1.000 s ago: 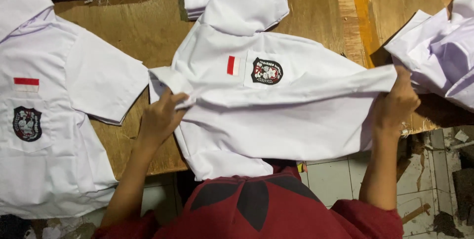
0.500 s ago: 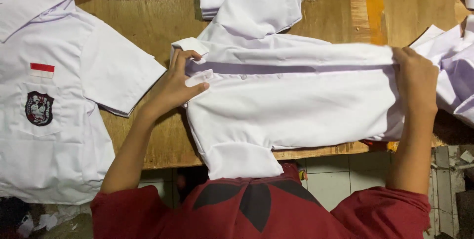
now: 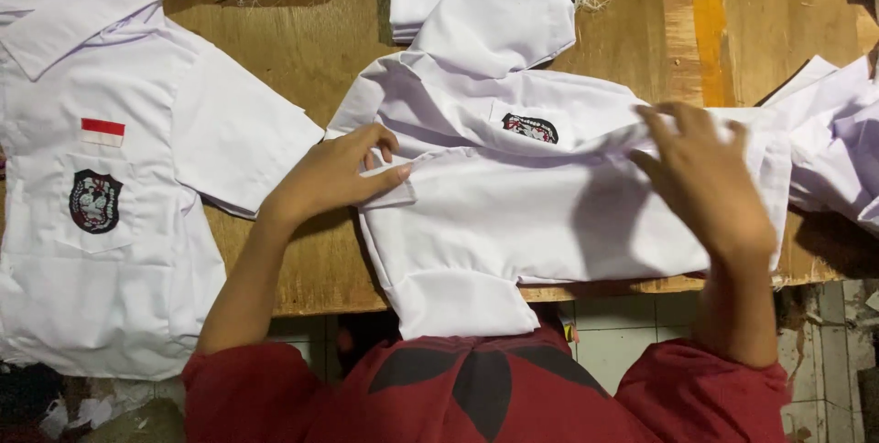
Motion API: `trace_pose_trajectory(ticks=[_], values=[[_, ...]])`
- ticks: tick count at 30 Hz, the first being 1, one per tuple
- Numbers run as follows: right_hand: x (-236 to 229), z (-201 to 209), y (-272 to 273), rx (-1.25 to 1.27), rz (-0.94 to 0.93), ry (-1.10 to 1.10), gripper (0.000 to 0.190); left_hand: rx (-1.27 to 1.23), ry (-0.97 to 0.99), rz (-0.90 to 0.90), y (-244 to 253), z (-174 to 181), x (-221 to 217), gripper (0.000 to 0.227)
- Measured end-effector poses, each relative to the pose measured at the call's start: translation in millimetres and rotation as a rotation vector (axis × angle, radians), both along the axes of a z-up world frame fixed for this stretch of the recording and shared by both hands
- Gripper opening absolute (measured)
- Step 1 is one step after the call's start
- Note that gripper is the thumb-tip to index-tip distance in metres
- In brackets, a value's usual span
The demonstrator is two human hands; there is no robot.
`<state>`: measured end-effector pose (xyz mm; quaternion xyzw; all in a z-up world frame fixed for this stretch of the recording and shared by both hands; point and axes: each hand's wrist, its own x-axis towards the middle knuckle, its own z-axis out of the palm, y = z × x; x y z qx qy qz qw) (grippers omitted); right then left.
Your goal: A person is preparing a white shirt by unfolding it, aligning the collar, and buttoning the front buttons on a wooden work surface in a factory.
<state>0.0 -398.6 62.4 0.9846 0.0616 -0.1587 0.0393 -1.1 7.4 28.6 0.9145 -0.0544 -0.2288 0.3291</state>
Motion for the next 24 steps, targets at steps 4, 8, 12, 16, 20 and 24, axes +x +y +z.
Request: trace_pose_trajectory(ticks=[4, 8, 12, 16, 20, 24], values=[[31, -43, 96, 0.443, 0.564, -0.376, 0.029, 0.011, 0.062, -0.211, 12, -23, 16, 0.050], [68, -80, 175, 0.749, 0.561, -0.438, 0.032, -0.355, -0.021, -0.134, 18, -60, 39, 0.039], [107, -125, 205, 0.893, 0.491, -0.431, 0.020, -0.488, -0.077, -0.004, 14, -86, 37, 0.033], [106, -136, 208, 1.016, 0.389, -0.409, 0.019, -0.560, -0.053, 0.126, 10, -93, 24, 0.024], [64, -104, 207, 0.969, 0.379, -0.336, 0.026, -0.692, 0.002, 0.273, 12, -176, 30, 0.024], [43, -129, 193, 1.056, 0.338, -0.296, 0.020, -0.804, 0.054, 0.306, 0, -172, 24, 0.024]])
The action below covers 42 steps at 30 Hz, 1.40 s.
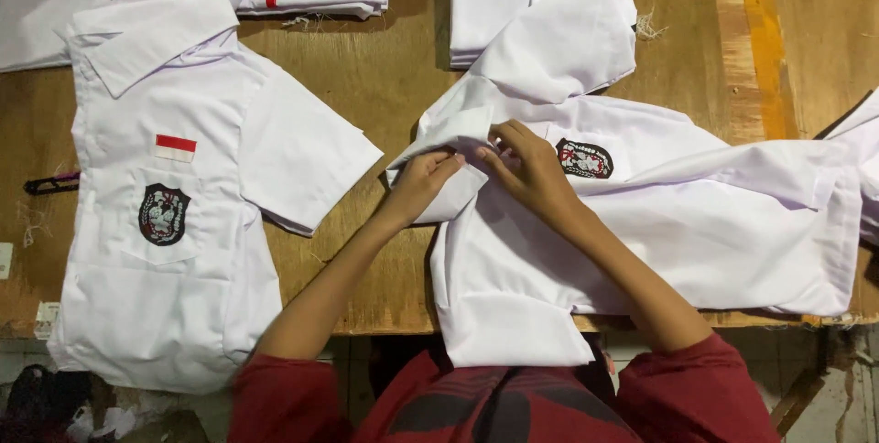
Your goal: A person is preparing a white shirt by unfolding it, aligning the collar, and buttoning the front buttons on a wooden work surface in a factory.
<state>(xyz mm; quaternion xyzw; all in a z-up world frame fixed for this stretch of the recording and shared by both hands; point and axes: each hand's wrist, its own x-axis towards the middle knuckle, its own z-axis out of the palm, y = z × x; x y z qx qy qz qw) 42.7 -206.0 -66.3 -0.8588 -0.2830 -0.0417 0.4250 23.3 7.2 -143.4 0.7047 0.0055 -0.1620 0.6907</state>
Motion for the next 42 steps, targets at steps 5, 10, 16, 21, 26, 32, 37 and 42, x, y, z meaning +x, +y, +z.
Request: trace_pose_trajectory(ticks=[5, 10, 16, 21, 26, 32, 37, 42], values=[[-15, -24, -3, 0.133, -0.141, 0.038, 0.022, 0.039, -0.053, 0.001, -10, 47, -16, 0.026], [-12, -44, -8, 0.259, -0.199, 0.392, 0.014, 0.196, -0.186, 0.054, -14, 31, -26, 0.025], [-23, -16, -2, 0.186, -0.280, 0.625, 0.013, 0.293, -0.235, 0.072, -23, 32, -35, 0.027], [-18, -12, -14, 0.080, -0.190, 0.651, 0.018, 0.276, -0.224, 0.075, -23, 43, -37, 0.026], [-16, -26, -22, 0.064, -0.074, 0.737, 0.033, 0.263, -0.264, 0.073, -28, 34, -40, 0.023], [-15, -18, -20, 0.072, 0.005, 0.720, 0.041, 0.266, -0.358, 0.058, -27, 34, -39, 0.024], [-16, -14, -23, 0.035, 0.071, 0.654, 0.044, 0.279, -0.393, 0.052, -29, 33, -36, 0.028], [-16, -14, -24, -0.056, 0.162, 0.484, 0.038, 0.300, -0.422, 0.041, -27, 30, -34, 0.034]])
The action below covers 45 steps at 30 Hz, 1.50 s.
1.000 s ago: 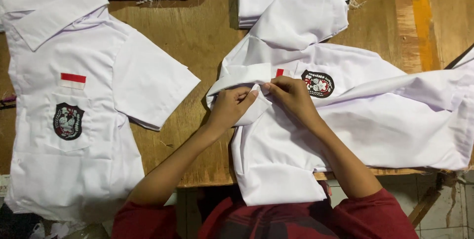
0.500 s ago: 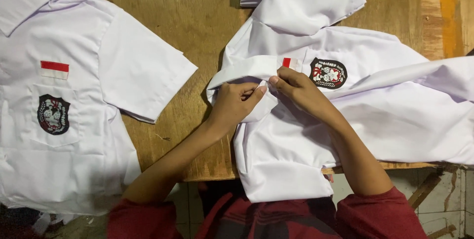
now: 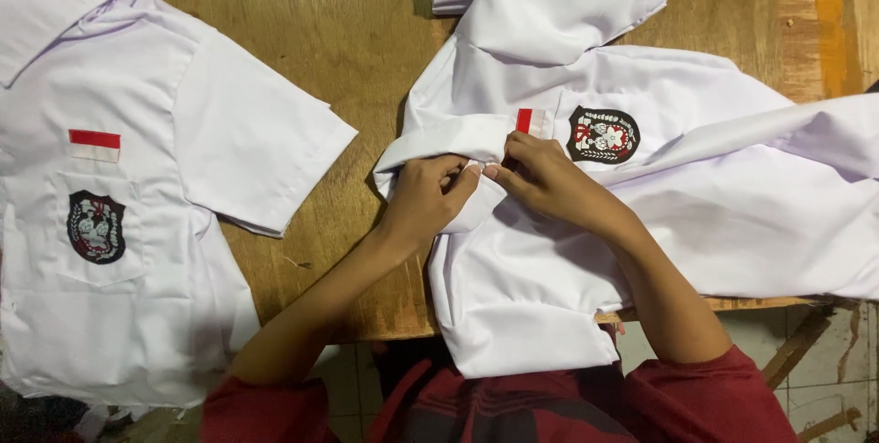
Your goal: A person is preparing a white shirt by unfolding it, aligning the collar, and buttoning the front buttons on a wooden work surface in a factory.
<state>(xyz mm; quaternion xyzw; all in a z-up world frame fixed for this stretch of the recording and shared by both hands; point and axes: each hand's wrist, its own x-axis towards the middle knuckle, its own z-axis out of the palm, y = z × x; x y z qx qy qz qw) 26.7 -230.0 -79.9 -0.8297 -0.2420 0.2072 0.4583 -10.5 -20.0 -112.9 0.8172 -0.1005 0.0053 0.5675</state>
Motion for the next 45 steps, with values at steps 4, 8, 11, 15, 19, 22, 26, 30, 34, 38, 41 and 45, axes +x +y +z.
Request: trace_pose_trajectory(ticks=[4, 8, 11, 15, 19, 22, 26, 30, 34, 38, 41, 45], values=[[-1, -25, -2, 0.061, -0.068, -0.071, 0.030, 0.029, -0.024, -0.039, 3, 15, 1, 0.023], [-1, -28, 0, 0.163, -0.299, -0.263, 0.009, 0.156, -0.079, -0.152, 11, 29, 2, 0.013], [10, -22, -8, 0.058, -0.393, -0.669, 0.016, 0.080, 0.001, -0.520, 23, 49, 1, 0.013], [27, -11, -18, 0.079, -0.529, -0.791, 0.013, 0.244, 0.130, -0.803, 17, 69, -1, 0.028], [61, 44, -12, -0.064, -0.293, -0.870, 0.007, 0.371, 0.129, -0.908, 18, 63, -1, 0.034], [99, 78, -5, -0.267, -0.061, -1.052, 0.011, 0.398, 0.111, -0.930, 18, 54, -2, 0.043], [152, 82, 13, -0.160, -0.212, -0.423, 0.018, 0.190, 0.090, -0.936, 22, 50, 3, 0.048], [105, 110, 14, -0.376, 0.172, -0.505, 0.035, 0.049, -0.245, -0.606, 29, 43, 10, 0.029], [41, 109, 11, -0.553, 0.117, -0.232, 0.111, 0.156, -0.578, 0.088, 40, 47, 19, 0.012], [23, 65, -10, -0.217, 0.216, -0.287, 0.102, 0.060, -0.266, 0.067, 39, 32, 19, 0.078], [21, 103, 12, -0.255, 0.319, -0.062, 0.085, -0.039, -0.264, 0.001, 37, 33, 18, 0.074], [34, 86, 2, -0.319, 0.359, -0.217, 0.092, 0.046, -0.336, 0.136, 43, 17, 26, 0.019]])
